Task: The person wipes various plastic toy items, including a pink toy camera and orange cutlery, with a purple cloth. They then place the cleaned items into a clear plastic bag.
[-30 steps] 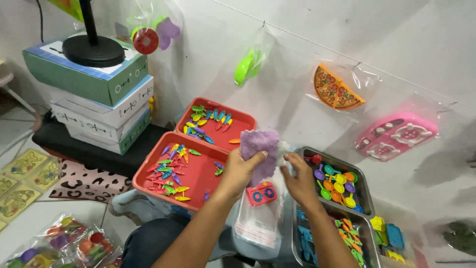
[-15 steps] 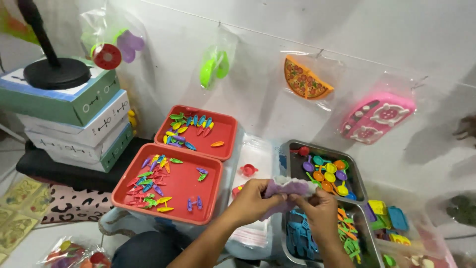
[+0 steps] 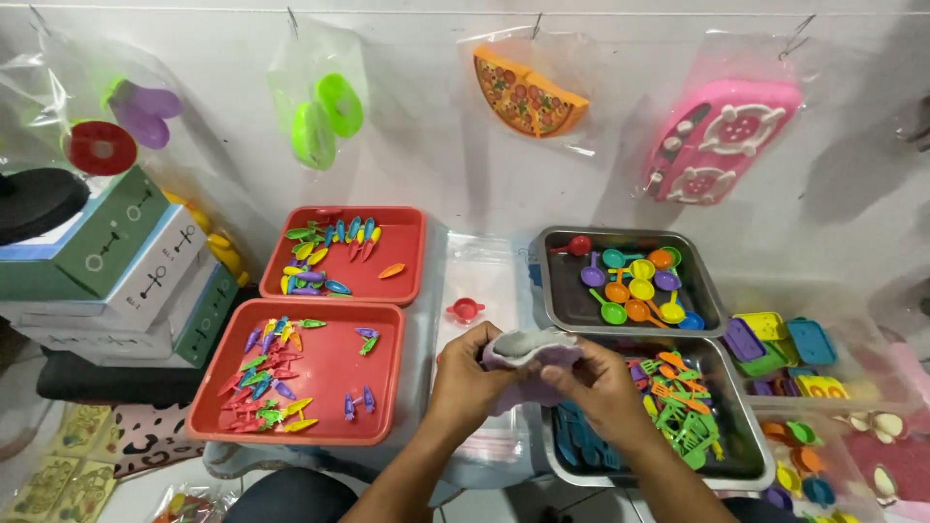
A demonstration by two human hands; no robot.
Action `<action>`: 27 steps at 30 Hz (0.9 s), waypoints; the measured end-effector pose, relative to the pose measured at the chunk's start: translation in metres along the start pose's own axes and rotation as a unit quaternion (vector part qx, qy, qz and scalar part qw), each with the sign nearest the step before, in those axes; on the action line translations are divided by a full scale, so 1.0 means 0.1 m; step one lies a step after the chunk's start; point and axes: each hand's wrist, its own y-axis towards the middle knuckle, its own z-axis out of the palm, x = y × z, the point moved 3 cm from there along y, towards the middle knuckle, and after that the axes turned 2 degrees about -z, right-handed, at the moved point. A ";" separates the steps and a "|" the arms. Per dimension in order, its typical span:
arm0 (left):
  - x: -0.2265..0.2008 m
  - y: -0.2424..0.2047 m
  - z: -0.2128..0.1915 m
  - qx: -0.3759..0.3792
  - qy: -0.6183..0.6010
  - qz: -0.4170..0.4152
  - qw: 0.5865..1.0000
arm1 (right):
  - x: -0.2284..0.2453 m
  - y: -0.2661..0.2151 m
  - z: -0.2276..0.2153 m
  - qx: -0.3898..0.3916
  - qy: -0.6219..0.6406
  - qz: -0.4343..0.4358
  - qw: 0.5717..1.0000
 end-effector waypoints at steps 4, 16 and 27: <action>-0.14 -0.06 0.02 0.055 0.003 -0.024 0.998 | 0.06 0.03 0.01 -0.063 -0.040 0.040 0.996; -0.43 -0.31 -0.07 -0.063 0.235 0.275 0.930 | 0.02 0.07 -0.41 -0.029 -0.088 0.072 0.993; -0.35 -0.34 -0.04 0.088 0.337 0.241 0.906 | 0.56 -0.03 -0.30 -0.041 -0.225 0.014 0.973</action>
